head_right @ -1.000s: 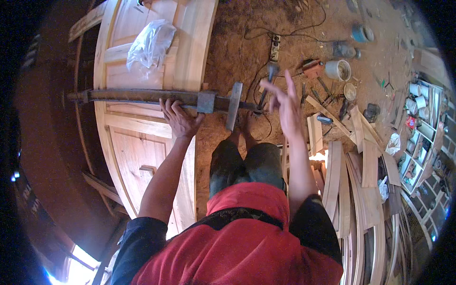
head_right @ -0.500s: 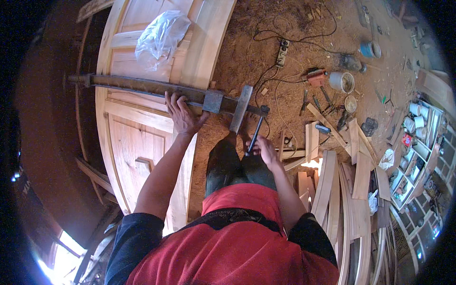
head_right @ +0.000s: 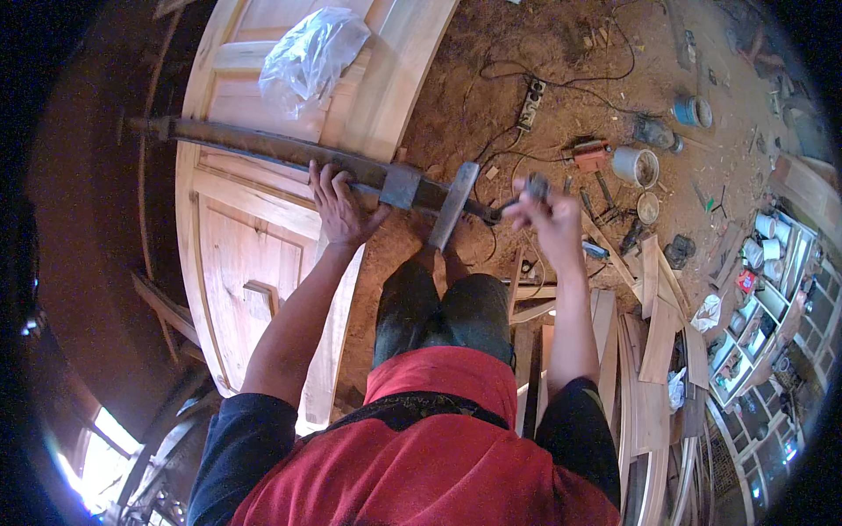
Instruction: The person constructs a wooden door by hammering pieces together, using a bar clamp to align the frame, and using a power drill on the surface.
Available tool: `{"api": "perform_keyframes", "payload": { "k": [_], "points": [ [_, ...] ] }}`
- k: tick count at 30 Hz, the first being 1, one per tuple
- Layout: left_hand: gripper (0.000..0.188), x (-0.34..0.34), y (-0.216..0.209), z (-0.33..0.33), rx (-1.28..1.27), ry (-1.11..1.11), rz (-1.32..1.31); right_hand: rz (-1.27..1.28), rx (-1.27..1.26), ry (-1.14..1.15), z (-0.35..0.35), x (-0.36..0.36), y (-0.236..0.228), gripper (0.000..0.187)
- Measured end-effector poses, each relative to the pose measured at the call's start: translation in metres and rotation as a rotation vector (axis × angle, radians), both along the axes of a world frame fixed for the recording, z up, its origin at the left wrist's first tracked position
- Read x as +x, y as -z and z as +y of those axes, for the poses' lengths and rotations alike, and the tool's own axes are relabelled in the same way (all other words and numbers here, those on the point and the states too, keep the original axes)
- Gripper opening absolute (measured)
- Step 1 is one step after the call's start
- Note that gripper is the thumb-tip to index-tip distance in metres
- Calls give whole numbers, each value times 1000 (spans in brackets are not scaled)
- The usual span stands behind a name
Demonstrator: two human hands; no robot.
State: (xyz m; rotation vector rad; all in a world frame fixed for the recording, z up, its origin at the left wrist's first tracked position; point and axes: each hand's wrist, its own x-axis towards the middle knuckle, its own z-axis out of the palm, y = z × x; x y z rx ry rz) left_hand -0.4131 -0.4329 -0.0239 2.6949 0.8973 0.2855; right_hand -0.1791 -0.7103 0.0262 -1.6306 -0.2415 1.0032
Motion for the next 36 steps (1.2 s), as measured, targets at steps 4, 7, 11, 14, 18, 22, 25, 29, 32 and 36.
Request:
{"api": "perform_keyframes", "payload": {
  "k": [4,7,11,14,18,22,25,29,32,36],
  "points": [
    [89,-6,6,-1,20,-16,-21,-242,-137,277,46,40,58,47],
    [88,6,1,1,22,5,-27,-504,-124,317,39,54,153,48],
    [87,-8,1,0,-16,-53,-2,-118,-181,181,47,11,178,38],
    [87,-1,1,0,-25,-46,0,213,-81,155,24,-9,232,30],
    [89,5,-3,-1,-52,-49,11,136,12,163,-20,-79,272,37],
    [87,-9,-1,1,-44,-90,6,171,-208,69,-33,-170,198,52],
    [86,-8,-2,0,-68,-78,15,669,-185,234,-38,-192,126,58],
    [89,-4,0,2,-34,-47,-5,813,-222,168,-29,-172,26,59],
    [90,0,-2,4,-54,-39,-29,997,-205,139,-19,-129,-48,56],
    [90,-2,0,1,-40,-19,-18,917,-72,119,-2,-68,-98,41]
  ]
}}
